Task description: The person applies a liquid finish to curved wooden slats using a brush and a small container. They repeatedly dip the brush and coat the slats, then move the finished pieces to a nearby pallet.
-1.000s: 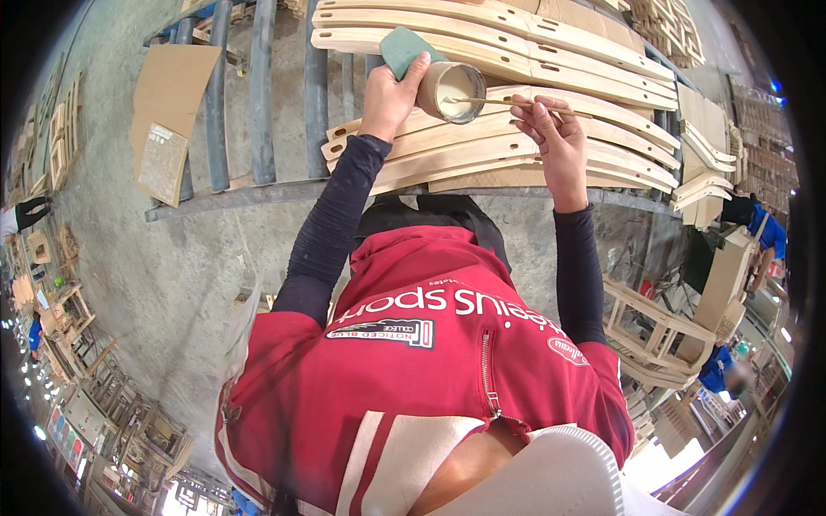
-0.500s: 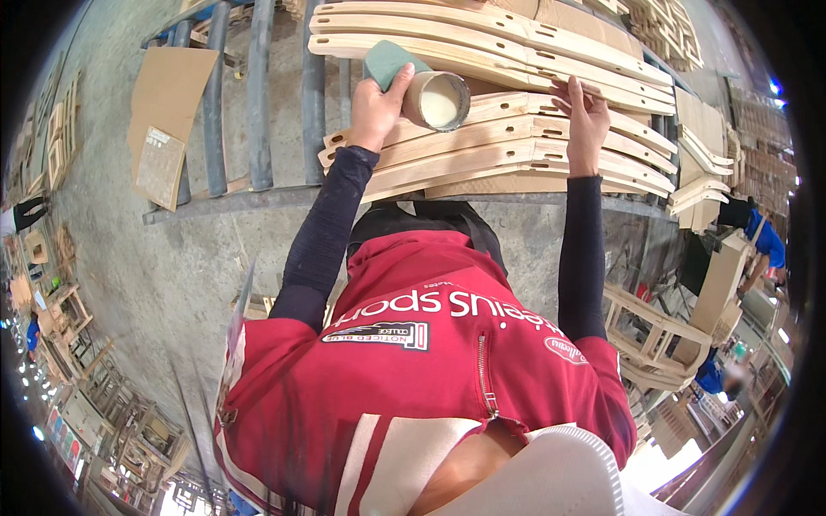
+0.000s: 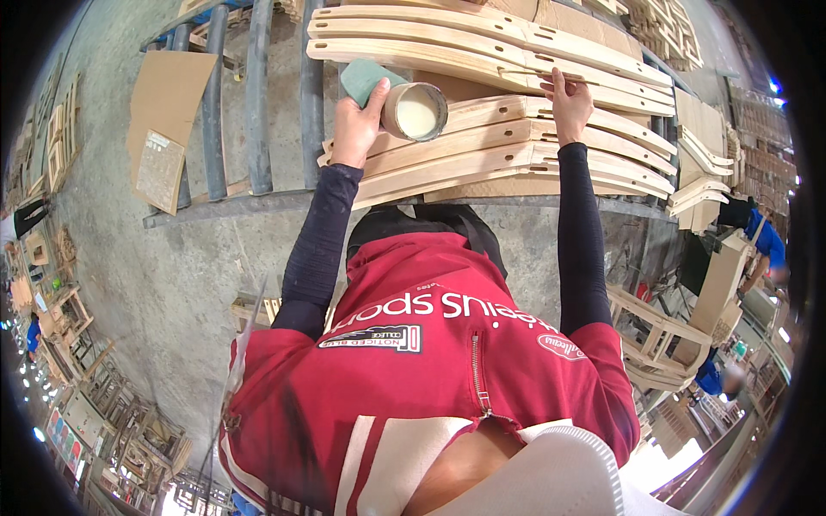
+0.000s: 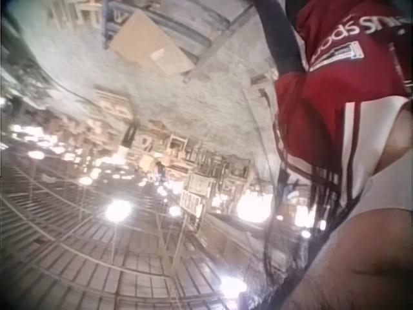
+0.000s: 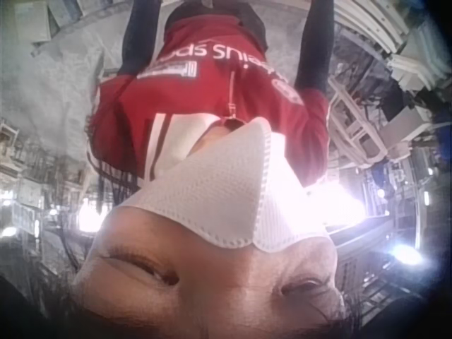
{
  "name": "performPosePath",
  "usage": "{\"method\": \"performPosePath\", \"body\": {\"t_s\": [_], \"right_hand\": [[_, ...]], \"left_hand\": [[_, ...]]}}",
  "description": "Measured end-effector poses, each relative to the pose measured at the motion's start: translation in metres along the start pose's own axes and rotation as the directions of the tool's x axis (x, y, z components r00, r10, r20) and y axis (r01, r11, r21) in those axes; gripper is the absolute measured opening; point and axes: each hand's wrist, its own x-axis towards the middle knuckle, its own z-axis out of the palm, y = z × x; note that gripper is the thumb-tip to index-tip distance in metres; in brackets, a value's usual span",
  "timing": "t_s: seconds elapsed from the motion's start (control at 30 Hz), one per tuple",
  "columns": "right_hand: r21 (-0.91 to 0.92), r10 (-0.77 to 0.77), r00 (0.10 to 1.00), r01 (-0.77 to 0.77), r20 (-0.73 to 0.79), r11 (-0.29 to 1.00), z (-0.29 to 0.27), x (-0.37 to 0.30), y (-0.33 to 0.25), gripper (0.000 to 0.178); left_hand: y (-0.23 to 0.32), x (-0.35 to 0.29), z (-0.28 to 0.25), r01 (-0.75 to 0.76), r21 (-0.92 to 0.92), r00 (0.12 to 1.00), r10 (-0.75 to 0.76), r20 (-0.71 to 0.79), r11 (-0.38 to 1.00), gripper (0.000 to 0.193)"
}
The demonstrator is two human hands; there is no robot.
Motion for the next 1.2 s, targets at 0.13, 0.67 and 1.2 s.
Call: {"method": "performPosePath", "body": {"t_s": [0.13,0.67,1.2], "right_hand": [[0.029,-0.005,1.0,0.006,-0.025,1.0,0.004,-0.001,-0.007,0.029],[-0.27,-0.259,0.964,0.264,0.054,0.926,0.02,0.003,-0.014,0.025],[-0.428,-0.269,0.95,0.311,0.158,0.849,0.022,0.016,-0.031,0.029]], "left_hand": [[0.002,-0.001,-0.004,0.009,0.028,1.0,-0.009,0.001,1.0,0.038],[-0.007,-0.002,-0.01,0.028,0.049,1.0,-0.027,-0.012,0.998,0.038],[-0.004,-0.009,-0.021,0.004,0.011,0.999,-0.004,-0.053,1.0,0.039]]}}
